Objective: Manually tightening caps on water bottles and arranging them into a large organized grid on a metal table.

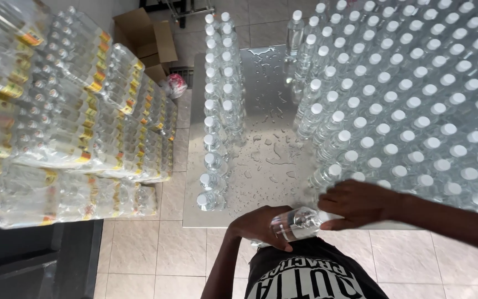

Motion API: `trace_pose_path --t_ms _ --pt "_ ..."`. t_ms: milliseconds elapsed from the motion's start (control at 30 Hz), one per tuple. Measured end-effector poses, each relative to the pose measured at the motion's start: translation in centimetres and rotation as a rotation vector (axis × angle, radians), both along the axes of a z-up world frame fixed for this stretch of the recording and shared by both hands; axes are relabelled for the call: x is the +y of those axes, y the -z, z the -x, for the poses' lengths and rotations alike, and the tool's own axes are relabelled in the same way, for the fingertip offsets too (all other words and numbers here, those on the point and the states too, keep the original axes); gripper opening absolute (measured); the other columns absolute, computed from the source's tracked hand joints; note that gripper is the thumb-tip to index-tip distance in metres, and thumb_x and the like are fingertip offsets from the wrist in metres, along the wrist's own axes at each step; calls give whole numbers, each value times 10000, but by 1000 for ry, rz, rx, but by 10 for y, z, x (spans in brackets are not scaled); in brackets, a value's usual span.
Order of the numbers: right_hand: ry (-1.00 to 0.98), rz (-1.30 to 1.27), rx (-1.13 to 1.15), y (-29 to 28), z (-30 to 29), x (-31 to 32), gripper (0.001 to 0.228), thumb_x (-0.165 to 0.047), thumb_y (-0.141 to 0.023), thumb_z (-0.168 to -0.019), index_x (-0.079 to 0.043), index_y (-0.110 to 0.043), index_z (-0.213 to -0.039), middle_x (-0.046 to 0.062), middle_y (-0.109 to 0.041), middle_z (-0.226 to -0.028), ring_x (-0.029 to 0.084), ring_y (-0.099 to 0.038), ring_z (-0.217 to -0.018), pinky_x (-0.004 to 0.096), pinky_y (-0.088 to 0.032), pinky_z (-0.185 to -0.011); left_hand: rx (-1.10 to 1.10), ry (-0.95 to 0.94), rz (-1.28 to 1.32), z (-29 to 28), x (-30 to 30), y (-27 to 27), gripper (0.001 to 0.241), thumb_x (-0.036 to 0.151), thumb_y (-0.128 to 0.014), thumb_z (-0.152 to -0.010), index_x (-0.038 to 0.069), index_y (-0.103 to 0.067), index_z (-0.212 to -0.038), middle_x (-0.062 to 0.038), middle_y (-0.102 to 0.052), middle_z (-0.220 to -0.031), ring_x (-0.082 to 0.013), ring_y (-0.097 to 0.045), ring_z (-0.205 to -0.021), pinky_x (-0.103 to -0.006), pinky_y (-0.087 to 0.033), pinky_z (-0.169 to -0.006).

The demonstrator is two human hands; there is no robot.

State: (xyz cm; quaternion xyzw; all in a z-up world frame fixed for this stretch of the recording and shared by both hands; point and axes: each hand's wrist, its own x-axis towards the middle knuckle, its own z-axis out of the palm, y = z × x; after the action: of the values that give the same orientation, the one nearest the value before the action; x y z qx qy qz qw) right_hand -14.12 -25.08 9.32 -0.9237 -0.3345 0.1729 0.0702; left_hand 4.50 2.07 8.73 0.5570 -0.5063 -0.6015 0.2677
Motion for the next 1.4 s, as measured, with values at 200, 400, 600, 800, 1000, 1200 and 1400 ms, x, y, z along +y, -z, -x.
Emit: trace_pose_path --t_ms 200,400,600,800,1000,1200,1400 --pt "964 -583 408 -7 4 17 552 -465 -534 -1146 -147 -529 -696 -21 -385 -568 111 -354 -498 338 -321 -558 -20 -198 -16 4 3 1 911 568 -809 -697 147 -594 -1477 -77 -745 -1377 -290 -736 -1183 -395 -561 -943" --pt "-40 -211 -732 -95 -14 27 603 -677 -440 -1145 -97 -604 -1178 177 -702 -997 253 -699 -730 399 -588 -531 428 54 210 -3 -1 42 1083 373 -930 -707 51 -457 -1627 -175 -739 -1367 -350 -789 -1119 -517 -669 -1005" --pt "-431 -49 -1006 -177 -56 54 384 -539 -402 -1262 -195 -505 -1125 108 -664 -929 235 -649 -711 334 -514 -595 1121 457 73 10 -18 38 533 170 -944 -929 -7 -679 -1357 -173 -820 -1204 -256 -843 -990 -391 -710 -874" --pt "-657 -216 -1158 -195 -77 75 378 -83 -424 -1135 -204 -381 -779 -34 -411 -742 74 -353 -556 228 -250 -491 1152 634 151 43 -23 91 638 197 -993 -846 7 -655 -1352 -68 -836 -1113 -177 -796 -971 -332 -665 -818" --pt "-369 -529 -825 -97 -81 60 365 -193 -394 -1058 -228 -406 -694 -32 -348 -662 146 -333 -543 338 -262 -490 857 721 -4 18 3 111 492 309 -764 -1070 26 -668 -1461 -123 -788 -1355 -268 -757 -1288 -405 -484 -1301" --pt "521 -731 -117 9 -94 16 627 -432 -241 -1148 -194 -427 -599 -60 -308 -495 123 -310 -367 310 -275 -362 1299 -74 -35 14 30 72 714 178 -671 -1091 -30 -397 -1716 -231 -679 -1464 -360 -756 -1184 -515 -644 -1000" --pt "1104 -674 366 57 -88 15 571 -249 -478 -1081 -130 -284 -558 7 -185 -521 138 -151 -484 425 -223 -524 708 -539 -103 16 18 26 580 144 -812 -921 -42 -567 -1413 -268 -747 -1022 -367 -777 -838 -468 -696 -717"
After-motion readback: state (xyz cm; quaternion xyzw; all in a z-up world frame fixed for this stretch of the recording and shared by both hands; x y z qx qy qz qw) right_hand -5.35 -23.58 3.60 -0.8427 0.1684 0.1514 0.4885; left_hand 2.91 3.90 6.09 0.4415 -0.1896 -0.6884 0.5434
